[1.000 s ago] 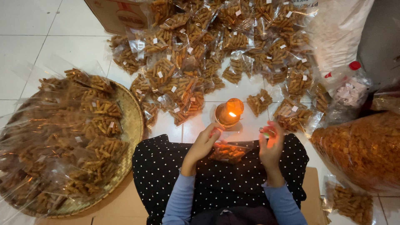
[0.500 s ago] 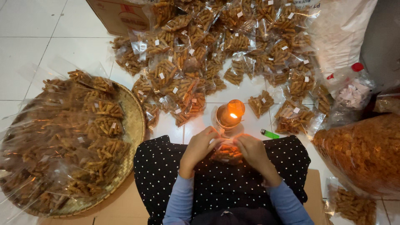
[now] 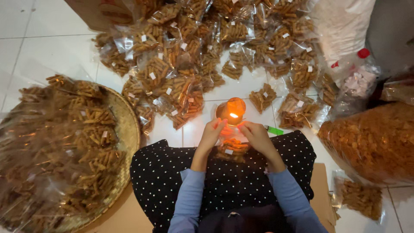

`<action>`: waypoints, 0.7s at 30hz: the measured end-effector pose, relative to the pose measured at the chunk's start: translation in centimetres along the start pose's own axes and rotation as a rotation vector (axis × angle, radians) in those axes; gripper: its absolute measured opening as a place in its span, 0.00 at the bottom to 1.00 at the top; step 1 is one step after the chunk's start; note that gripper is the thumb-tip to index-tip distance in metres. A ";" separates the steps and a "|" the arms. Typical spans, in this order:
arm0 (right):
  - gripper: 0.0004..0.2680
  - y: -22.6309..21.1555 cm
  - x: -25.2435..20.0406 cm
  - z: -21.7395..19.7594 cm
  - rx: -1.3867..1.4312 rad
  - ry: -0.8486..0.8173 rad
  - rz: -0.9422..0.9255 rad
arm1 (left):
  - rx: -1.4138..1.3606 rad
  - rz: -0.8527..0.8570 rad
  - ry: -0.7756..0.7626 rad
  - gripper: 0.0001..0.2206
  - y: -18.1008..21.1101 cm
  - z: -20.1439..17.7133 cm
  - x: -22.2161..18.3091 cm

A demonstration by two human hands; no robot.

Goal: The person lights a candle in a metal container using a lighter. They then pick up small plastic bags filled with snack sticks, hold the open edges over the candle flame to heat-seal them, and place the sealed bags on the floor.

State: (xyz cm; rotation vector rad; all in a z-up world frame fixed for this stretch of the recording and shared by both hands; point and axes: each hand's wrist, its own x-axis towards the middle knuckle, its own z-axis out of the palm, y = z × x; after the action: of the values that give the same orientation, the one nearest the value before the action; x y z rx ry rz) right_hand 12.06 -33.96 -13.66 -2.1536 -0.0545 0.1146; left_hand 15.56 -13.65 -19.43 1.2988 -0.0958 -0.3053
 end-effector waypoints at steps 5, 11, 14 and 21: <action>0.11 0.8 0.6 0.0 0.090 -0.003 0.000 | 0.147 -0.221 -0.160 0.09 0.0 -0.1 0.3; 0.07 3.2 1.9 0.2 0.265 -0.112 -0.020 | 0.094 -0.079 0.054 0.05 -2.2 1.2 0.7; 0.07 4.7 2.4 0.6 0.419 -0.143 -0.032 | 0.009 -0.090 0.169 0.05 -3.2 1.7 0.7; 0.05 5.8 3.1 2.2 0.474 -0.048 0.226 | -0.146 0.022 0.269 0.06 -3.3 2.4 0.4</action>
State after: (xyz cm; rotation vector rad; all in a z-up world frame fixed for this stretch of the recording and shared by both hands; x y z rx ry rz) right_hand 14.93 -35.13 -19.91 -1.6767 0.1734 0.2814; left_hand 14.80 -16.77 -21.98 1.1820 0.1383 -0.1145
